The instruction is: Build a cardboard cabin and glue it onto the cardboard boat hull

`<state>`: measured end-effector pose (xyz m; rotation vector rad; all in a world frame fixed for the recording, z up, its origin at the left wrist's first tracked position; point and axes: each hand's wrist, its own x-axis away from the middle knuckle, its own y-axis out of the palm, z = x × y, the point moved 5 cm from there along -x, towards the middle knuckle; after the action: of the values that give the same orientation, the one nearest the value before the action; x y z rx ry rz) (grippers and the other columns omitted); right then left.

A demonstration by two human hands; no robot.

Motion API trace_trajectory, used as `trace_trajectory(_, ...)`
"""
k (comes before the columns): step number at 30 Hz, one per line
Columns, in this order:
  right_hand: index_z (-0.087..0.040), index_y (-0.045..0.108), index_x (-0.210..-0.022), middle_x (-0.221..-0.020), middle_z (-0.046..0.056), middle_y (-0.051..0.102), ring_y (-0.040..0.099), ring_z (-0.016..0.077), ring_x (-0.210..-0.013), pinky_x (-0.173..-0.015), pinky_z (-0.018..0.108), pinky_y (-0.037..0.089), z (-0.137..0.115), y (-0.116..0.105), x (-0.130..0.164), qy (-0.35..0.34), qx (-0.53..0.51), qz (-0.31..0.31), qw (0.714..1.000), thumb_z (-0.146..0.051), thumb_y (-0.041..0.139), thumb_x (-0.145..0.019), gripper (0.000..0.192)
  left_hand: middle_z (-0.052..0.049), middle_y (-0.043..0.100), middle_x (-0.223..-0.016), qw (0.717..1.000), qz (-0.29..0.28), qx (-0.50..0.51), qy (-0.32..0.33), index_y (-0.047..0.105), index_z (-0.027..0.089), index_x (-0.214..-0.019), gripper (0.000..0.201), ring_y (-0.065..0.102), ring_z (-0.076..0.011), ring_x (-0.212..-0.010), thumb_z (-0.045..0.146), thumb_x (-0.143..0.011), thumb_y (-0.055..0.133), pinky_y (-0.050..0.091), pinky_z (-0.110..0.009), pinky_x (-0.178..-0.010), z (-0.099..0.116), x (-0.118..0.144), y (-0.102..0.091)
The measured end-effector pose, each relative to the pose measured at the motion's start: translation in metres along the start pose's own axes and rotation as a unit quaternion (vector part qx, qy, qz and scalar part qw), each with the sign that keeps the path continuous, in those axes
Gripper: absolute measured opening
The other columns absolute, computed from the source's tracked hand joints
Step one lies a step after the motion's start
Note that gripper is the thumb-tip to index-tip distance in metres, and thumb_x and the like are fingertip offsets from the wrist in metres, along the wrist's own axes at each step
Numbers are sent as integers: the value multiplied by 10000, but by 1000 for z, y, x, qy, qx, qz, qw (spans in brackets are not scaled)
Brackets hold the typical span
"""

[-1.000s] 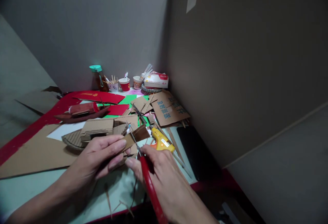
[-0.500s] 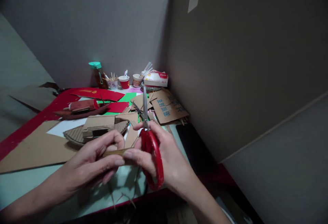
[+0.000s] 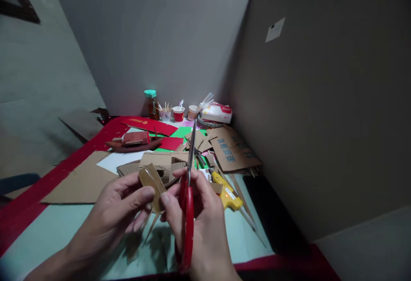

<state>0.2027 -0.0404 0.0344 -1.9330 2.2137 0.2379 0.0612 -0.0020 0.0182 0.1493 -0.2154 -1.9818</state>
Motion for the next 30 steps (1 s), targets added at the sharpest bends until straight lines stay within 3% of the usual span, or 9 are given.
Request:
trace_trajectory(4,-276,595,-1068,-743,-56,678,663,96,-558,-522,164,524,1,12,3,-16,-17,17,1000,-342,729,-891,231,39,565,-605,1000,21,7,18,657,162,-840,301,456,-38,-410,456,-872,711,320,-125,-378,2,5,-5)
trace_trajectory(8,-276,613,-1036,-735,-72,655,627,71,-560,-546,151,505,2,22,6,24,-43,56,997,-384,751,-861,248,41,550,-613,998,41,-18,40,666,169,-857,308,459,-47,-447,475,-889,687,337,-138,-409,3,7,-12)
trace_trajectory(15,-245,596,-1043,-729,-50,623,570,93,-560,-542,205,473,10,25,4,99,-45,7,994,-453,762,-840,335,21,556,-607,999,34,-20,2,662,164,-831,402,458,-64,-433,565,-856,685,314,-169,-400,-3,10,-18)
trace_trajectory(19,-250,553,-1071,-747,-36,597,567,120,-563,-550,259,474,19,28,5,159,-107,-60,980,-491,731,-872,360,22,602,-613,994,109,-4,13,683,192,-945,393,462,-61,-407,532,-775,780,315,-165,-392,-1,13,-18)
trace_trajectory(22,-255,566,-1046,-720,-53,574,518,96,-530,-506,233,423,23,27,7,185,-135,-37,973,-493,774,-833,381,23,651,-677,984,165,12,63,687,241,-1036,385,499,-66,-388,458,-747,819,347,-165,-370,4,15,-19)
trace_trajectory(24,-257,582,-1040,-718,-55,575,514,91,-535,-494,217,411,25,26,9,190,-135,-16,972,-489,793,-814,386,45,612,-646,978,188,5,91,713,249,-1002,292,507,-62,-370,400,-770,807,360,-163,-359,5,16,-21)
trace_trajectory(30,-262,607,-1021,-702,-61,591,522,85,-534,-505,199,445,23,29,8,181,-114,0,977,-450,809,-795,356,66,571,-560,967,215,-30,131,740,261,-960,168,547,-87,-371,312,-804,777,427,-176,-360,8,18,-22)
